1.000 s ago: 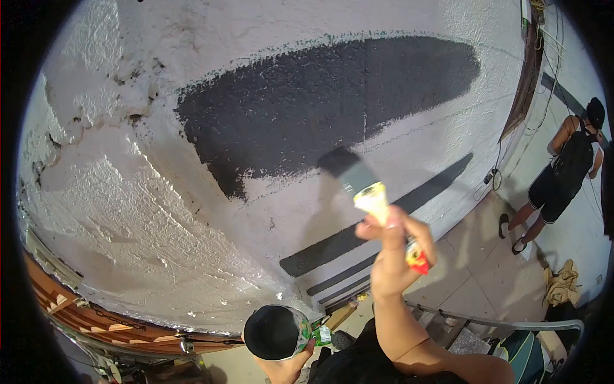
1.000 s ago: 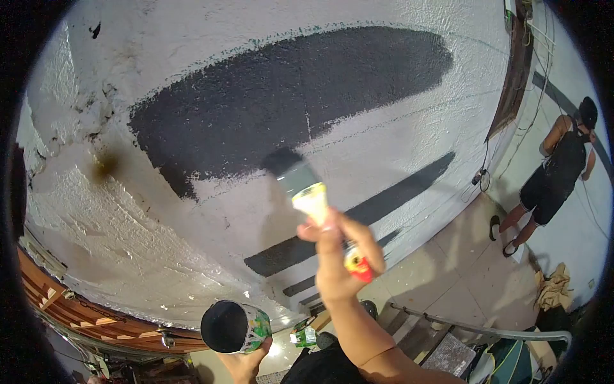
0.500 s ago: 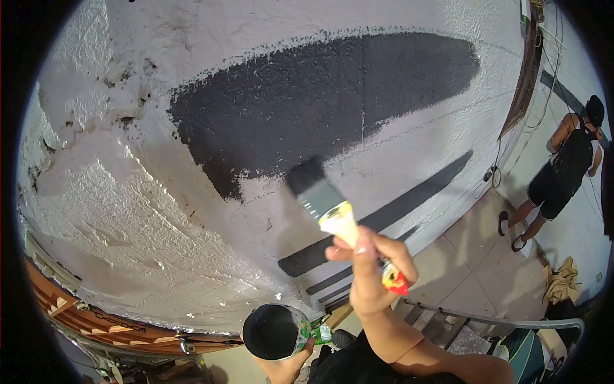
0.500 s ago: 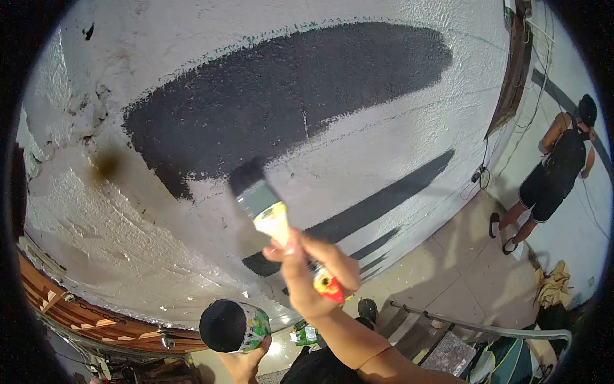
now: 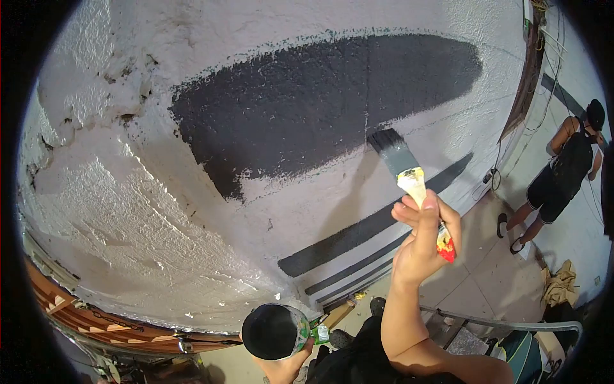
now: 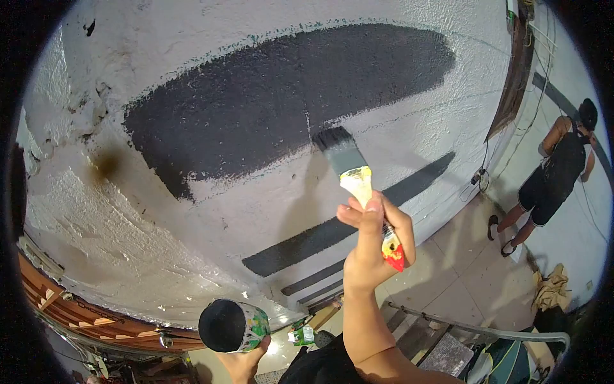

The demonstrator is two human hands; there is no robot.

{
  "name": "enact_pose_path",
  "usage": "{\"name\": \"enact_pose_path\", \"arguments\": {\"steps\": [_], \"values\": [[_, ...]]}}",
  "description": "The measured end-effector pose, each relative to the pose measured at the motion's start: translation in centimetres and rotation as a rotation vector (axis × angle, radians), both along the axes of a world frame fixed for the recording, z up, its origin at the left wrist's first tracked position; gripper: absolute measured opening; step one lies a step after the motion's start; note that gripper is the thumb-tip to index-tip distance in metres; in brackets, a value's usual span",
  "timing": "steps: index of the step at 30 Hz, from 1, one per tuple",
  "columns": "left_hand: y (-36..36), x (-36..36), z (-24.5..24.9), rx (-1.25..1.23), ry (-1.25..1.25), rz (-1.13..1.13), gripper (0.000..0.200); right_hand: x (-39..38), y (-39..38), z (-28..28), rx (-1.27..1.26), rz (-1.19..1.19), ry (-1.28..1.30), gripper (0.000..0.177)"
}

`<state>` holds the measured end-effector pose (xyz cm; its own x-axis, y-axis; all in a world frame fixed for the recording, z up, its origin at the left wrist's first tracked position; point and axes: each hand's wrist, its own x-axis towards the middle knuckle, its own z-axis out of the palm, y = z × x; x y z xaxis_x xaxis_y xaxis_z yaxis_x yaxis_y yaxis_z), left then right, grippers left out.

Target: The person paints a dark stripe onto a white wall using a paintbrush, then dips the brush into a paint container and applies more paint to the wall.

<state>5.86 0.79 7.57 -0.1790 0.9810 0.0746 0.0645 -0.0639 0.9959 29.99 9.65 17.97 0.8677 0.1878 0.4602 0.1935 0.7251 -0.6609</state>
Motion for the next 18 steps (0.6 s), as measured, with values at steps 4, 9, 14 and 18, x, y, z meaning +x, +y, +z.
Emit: {"name": "enact_pose_path", "arguments": {"steps": [4, 9, 14, 18], "values": [[0.1, 0.3, 0.2, 0.017, 0.046, 0.000, 0.083, -1.9, -0.6, -1.0, 0.030, 0.114, -0.188, 0.018], [0.1, 0.1, 0.2, 0.017, 0.085, -0.028, 0.082, -5.2, -1.3, -1.2, 0.023, 0.354, -0.297, 0.020], [0.1, 0.4, 0.4, 0.060, 0.073, -0.003, 0.078, -4.8, -1.3, -1.3, -0.065, 0.308, -0.381, 0.018], [0.0, -0.1, -0.2, 0.023, 0.048, -0.038, 0.080, -2.0, -0.3, -0.9, 0.016, 0.123, -0.187, 0.016]]}}
